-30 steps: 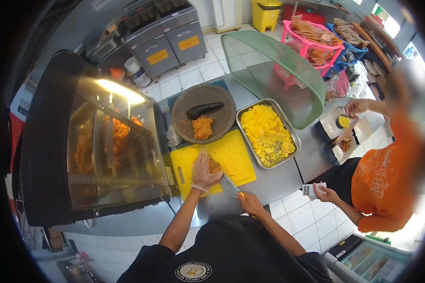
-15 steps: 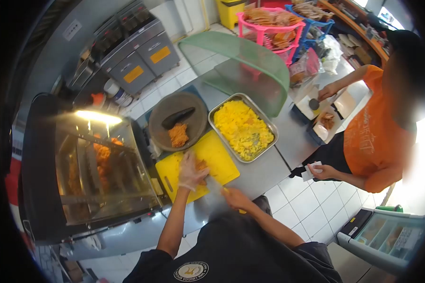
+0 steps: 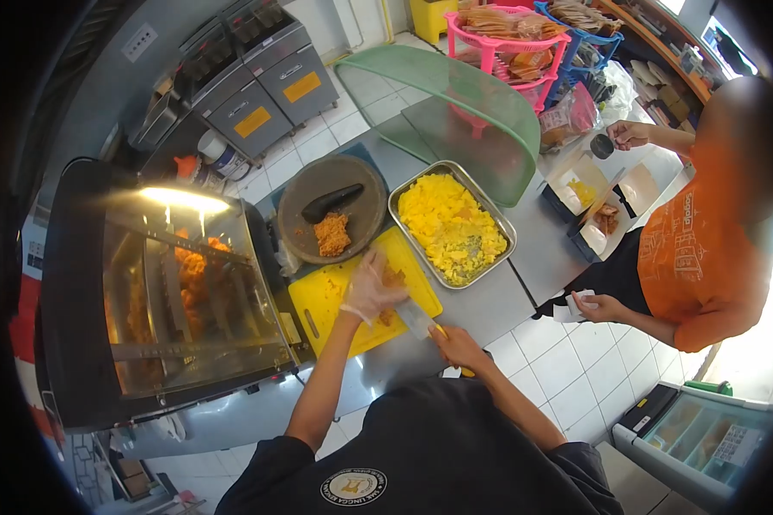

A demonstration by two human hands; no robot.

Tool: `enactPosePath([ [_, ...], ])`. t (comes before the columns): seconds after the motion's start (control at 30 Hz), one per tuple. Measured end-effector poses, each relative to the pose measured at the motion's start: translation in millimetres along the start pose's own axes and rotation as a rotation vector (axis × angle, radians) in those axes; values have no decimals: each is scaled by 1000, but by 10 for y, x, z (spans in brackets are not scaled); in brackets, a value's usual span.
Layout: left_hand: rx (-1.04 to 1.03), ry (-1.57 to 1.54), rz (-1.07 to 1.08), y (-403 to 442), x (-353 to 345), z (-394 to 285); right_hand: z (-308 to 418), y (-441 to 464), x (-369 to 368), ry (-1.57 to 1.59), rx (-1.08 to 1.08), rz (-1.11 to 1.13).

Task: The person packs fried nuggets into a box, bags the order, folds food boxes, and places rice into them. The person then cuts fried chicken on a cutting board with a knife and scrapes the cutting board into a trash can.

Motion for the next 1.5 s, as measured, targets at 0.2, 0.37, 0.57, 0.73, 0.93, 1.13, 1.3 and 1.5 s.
enactPosePath([
  [0.2, -48, -21, -55, -584, -223, -560, 14, -770, 197, -61, -71, -26],
  [0.37, -238, -81, 64, -725, -279, -1555, -95, -1663, 572, 22, -174, -180],
  [0.57, -515, 65, 234, -499, -476, -2837, -41, -2271, 923, 155, -58, -498],
  [0.73, -723, 54, 232, 598, -1023, -3314, 339, -1631, 1329, 562, 64, -612],
  [0.93, -564, -9, 314, 1368, -1059, -3950, 594, -1085, 2026, 873, 202, -666],
  [1.13, -493, -111, 436, 1662, -1166, -4535, 615, -979, 2578, 957, 232, -700],
  [1.3, -512, -162, 344, 2172, -1570, -4541, 652, -799, 2914, 1013, 244, -703],
  [1.5, -393, 16, 275, 2631, -1807, -4777, 627, -465, 3330, 1083, 279, -707],
])
Point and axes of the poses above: each hand's wrist, its own y-axis towards the middle knuckle, its own x-axis out of the back of the hand, z = x × y, the point moved 9 cm from there along y, towards the middle knuckle, and after that the axes turned 13 degrees about x, right-handed, at the moved point
